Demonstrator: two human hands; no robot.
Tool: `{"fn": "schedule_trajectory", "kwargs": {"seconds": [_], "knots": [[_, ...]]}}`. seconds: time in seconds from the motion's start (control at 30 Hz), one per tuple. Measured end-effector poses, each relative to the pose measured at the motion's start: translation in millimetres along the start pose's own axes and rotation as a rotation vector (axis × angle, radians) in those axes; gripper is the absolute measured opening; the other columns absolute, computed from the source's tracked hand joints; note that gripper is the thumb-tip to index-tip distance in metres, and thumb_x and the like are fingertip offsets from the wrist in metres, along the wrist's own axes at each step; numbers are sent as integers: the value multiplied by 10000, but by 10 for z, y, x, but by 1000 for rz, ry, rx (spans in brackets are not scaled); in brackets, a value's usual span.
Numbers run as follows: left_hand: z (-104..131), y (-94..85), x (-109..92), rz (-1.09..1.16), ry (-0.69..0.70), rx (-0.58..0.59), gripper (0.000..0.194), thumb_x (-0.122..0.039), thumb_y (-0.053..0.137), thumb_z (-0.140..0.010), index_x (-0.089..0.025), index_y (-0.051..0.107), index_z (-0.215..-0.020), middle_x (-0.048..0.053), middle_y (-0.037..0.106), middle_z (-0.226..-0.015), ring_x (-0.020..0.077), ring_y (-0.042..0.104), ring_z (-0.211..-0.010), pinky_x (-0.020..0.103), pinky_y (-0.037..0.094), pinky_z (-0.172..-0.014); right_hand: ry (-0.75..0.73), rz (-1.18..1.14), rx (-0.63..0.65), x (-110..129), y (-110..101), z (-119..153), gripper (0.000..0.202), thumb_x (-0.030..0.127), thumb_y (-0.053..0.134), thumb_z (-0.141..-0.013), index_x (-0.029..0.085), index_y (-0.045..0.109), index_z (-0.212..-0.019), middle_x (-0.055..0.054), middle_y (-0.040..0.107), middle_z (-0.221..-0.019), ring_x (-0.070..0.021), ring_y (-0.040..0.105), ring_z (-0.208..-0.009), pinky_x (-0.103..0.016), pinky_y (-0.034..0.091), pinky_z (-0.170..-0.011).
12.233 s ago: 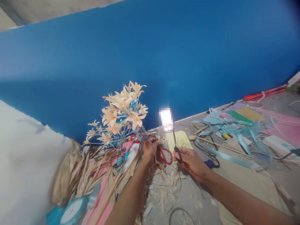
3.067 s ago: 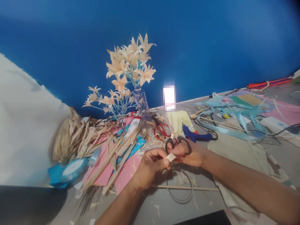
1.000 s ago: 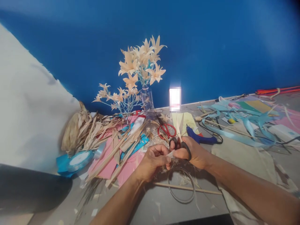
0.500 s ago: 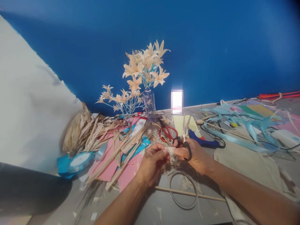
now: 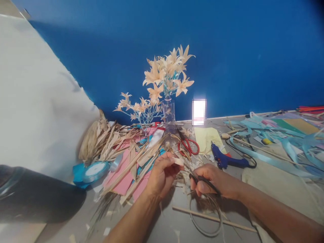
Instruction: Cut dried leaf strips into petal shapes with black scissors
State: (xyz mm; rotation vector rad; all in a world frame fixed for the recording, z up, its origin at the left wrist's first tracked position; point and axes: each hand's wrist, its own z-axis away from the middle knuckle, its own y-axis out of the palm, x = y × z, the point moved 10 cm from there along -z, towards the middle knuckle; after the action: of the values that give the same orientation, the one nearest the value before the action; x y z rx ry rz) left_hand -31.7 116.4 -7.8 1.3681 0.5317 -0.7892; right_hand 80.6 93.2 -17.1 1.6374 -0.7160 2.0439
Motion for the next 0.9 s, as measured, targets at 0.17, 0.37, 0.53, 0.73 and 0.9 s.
{"fn": "schedule_trajectory", "kwargs": {"seconds": [0.17, 0.37, 0.53, 0.73, 0.9], "knots": [[-12, -7, -10, -17, 9, -14, 105, -168, 691, -631, -154, 588, -638, 10, 638, -615, 139, 599, -581, 273, 493, -645, 17, 70, -17, -22, -29, 4, 760, 852, 550, -684, 99, 647, -710, -65, 626, -614, -117, 478, -525, -212, 296, -483], [-6, -24, -11, -48, 8, -23, 123, -171, 699, -634, -157, 576, -641, 13, 644, -618, 138, 599, -574, 269, 493, -641, 8, 58, -17, -92, -47, 3, 708, 820, 558, -715, 118, 636, -670, -44, 603, -574, -115, 460, -509, -221, 290, -485], [-8, -35, -26, -65, 22, -25, 107, -172, 688, -645, -154, 584, -633, 20, 649, -604, 138, 598, -569, 265, 495, -637, 50, 51, -35, -155, -79, 2, 593, 716, 639, -732, 131, 625, -634, -29, 595, -565, -113, 465, -501, -218, 290, -473], [-15, -27, -54, -94, 36, -27, 116, -174, 696, -643, -151, 584, -625, 14, 645, -600, 134, 606, -567, 251, 497, -628, 53, 94, -49, -70, -93, 3, 596, 702, 644, -726, 129, 593, -572, -19, 561, -516, -98, 430, -474, -216, 270, -452], [-10, -8, -100, -109, 38, -20, 129, -173, 711, -631, -153, 584, -635, 7, 639, -599, 134, 611, -559, 245, 499, -607, 59, 100, -57, -27, -87, 11, 628, 743, 629, -708, 141, 562, -540, -15, 546, -489, -94, 421, -448, -216, 262, -427]]}}
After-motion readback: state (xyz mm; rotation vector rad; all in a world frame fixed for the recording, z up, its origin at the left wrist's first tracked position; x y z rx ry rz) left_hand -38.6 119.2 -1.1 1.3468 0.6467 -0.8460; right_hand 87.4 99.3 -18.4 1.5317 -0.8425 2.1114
